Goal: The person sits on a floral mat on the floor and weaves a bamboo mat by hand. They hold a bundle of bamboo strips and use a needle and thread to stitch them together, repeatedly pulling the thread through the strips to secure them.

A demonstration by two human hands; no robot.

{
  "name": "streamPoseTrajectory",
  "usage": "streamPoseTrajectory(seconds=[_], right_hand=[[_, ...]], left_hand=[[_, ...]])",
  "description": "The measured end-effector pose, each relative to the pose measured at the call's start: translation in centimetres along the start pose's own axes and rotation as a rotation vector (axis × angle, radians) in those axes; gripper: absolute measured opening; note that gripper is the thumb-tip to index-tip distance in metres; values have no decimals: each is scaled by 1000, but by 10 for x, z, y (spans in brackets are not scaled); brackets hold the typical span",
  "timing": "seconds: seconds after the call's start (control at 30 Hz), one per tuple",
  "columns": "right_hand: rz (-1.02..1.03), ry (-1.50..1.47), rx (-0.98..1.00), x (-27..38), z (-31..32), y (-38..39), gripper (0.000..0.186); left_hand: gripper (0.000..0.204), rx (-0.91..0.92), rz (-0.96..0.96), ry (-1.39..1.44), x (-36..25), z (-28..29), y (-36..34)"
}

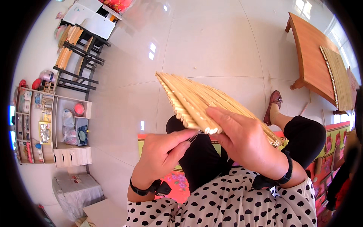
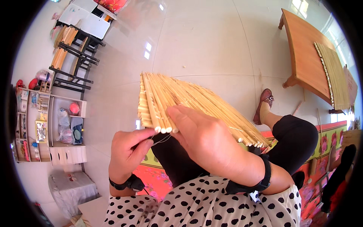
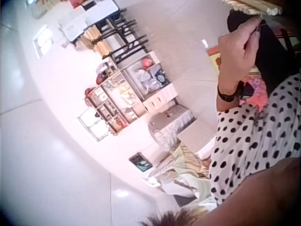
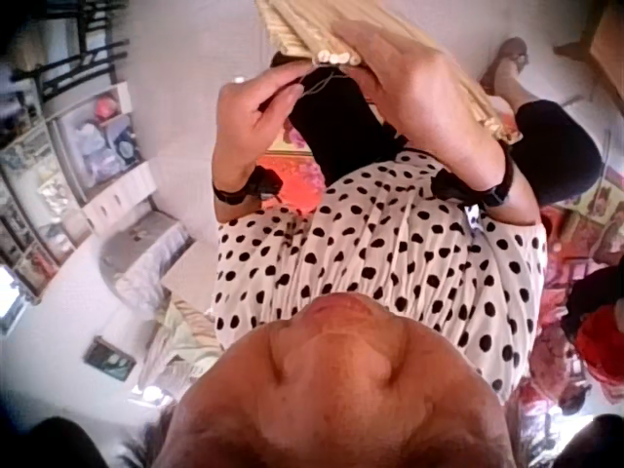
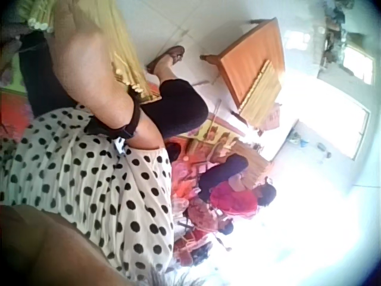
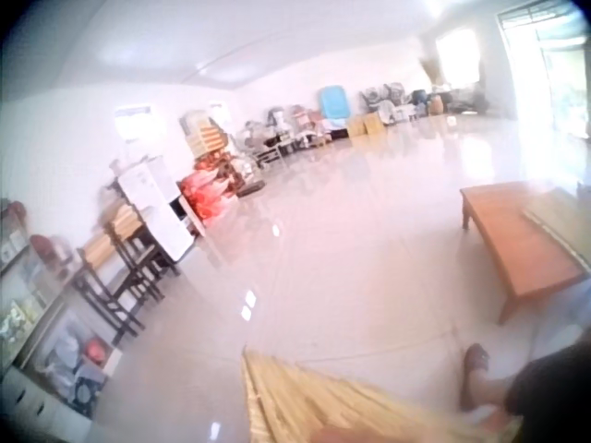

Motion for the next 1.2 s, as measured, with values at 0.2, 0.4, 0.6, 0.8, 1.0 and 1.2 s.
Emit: streamPoseTrajectory(seconds=[0.2,0.4,0.6,0.8,1.0,1.2], right_hand=[[49,0,13,3,-8,12,50],[46,3,32,7,-10,18,61],[62,-13,25,7,-11,19,58],[64,-9,29,6,-10,18,56],[80,-24,18,8,-10,20,55],[84,-14,-3,7,-11,25,52]], left_hand=[[17,-164,-80,-161,0,-6,20],[16,-224,-125,-188,-3,-11,23],[15,-203,-92,-225,-5,-12,26],[13,-152,18,-174,-1,-15,29],[13,-184,-84,-140,4,-19,32],[15,-202,-136,-193,2,-21,29]])
Point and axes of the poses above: each hand's wrist, its own y-axis away from the middle knuckle, its own z-axis out of the back of the hand, x = y × z, the point moved 6 cm from there along -y, towards the middle knuckle, and after that the axes turned 5 degrees about x, right-handed, at the moved point
